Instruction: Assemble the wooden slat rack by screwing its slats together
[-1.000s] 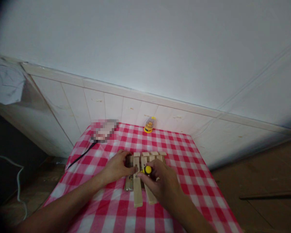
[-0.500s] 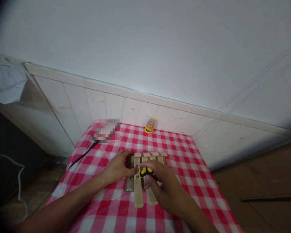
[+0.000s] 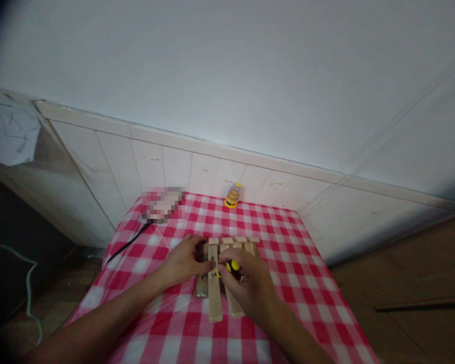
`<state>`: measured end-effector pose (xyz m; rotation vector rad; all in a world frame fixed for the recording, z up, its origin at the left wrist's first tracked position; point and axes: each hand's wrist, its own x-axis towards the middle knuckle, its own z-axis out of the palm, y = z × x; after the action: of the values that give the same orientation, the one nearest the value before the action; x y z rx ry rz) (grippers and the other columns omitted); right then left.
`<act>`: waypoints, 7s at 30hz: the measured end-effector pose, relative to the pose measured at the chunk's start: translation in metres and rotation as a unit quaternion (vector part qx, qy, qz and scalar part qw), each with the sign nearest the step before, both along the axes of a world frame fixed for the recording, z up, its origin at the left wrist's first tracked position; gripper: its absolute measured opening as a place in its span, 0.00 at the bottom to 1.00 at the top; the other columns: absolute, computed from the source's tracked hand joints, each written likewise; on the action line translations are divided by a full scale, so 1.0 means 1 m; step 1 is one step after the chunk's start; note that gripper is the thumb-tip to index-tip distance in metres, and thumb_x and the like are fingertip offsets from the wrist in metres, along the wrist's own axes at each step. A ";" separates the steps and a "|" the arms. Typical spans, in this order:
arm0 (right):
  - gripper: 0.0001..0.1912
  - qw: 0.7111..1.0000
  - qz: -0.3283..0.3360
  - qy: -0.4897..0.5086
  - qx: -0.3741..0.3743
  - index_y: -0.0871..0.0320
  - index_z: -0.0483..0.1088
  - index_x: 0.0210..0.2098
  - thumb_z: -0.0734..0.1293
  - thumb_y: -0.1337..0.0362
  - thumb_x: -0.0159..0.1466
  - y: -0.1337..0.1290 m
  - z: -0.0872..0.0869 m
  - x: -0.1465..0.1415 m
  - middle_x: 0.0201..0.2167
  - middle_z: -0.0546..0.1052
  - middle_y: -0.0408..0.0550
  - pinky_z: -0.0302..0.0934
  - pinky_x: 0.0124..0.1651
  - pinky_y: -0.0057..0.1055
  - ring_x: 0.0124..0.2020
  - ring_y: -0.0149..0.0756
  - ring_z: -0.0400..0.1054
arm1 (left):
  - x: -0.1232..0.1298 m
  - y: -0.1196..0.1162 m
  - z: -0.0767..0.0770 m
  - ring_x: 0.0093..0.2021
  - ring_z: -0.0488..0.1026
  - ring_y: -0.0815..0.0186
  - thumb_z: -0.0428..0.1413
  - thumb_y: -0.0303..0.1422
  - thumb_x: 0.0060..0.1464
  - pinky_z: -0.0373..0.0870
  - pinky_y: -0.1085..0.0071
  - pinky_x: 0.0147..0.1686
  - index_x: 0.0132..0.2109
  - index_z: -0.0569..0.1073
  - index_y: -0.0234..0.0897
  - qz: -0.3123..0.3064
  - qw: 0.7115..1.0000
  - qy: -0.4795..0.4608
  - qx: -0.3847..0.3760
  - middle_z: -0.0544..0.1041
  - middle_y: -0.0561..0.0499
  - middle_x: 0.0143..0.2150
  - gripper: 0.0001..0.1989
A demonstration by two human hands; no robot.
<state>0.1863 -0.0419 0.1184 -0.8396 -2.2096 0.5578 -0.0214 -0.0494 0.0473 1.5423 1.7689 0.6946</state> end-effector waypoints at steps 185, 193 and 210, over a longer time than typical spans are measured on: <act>0.06 0.990 -0.028 -0.129 -0.046 0.55 0.75 0.44 0.68 0.67 0.67 0.036 0.015 -0.009 0.34 0.84 0.46 0.68 0.35 0.31 0.33 0.39 0.78 | -0.002 0.003 -0.004 0.49 0.79 0.55 0.67 0.47 0.47 0.72 0.65 0.43 0.57 0.77 0.37 -0.006 1.000 0.013 -0.003 0.78 0.44 0.53 0.32; 0.17 0.986 -0.113 -0.122 0.019 0.54 0.65 0.28 0.75 0.57 0.64 0.035 0.008 -0.018 0.20 0.72 0.38 0.51 0.24 0.26 0.20 0.30 0.64 | -0.002 0.002 -0.004 0.48 0.79 0.55 0.67 0.48 0.48 0.72 0.66 0.42 0.55 0.77 0.38 -0.006 1.000 0.020 0.000 0.78 0.44 0.52 0.30; 0.09 0.996 -0.076 -0.007 -0.052 0.54 0.69 0.31 0.74 0.61 0.62 0.009 0.010 0.003 0.23 0.73 0.39 0.60 0.24 0.24 0.21 0.29 0.66 | -0.003 0.001 -0.005 0.50 0.79 0.53 0.67 0.49 0.47 0.73 0.64 0.45 0.57 0.77 0.35 -0.006 1.000 -0.003 0.002 0.77 0.42 0.53 0.33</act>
<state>0.1890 -0.0333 0.1284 -1.0589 -2.1217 0.5990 -0.0241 -0.0480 0.0426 1.5508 1.7545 0.6960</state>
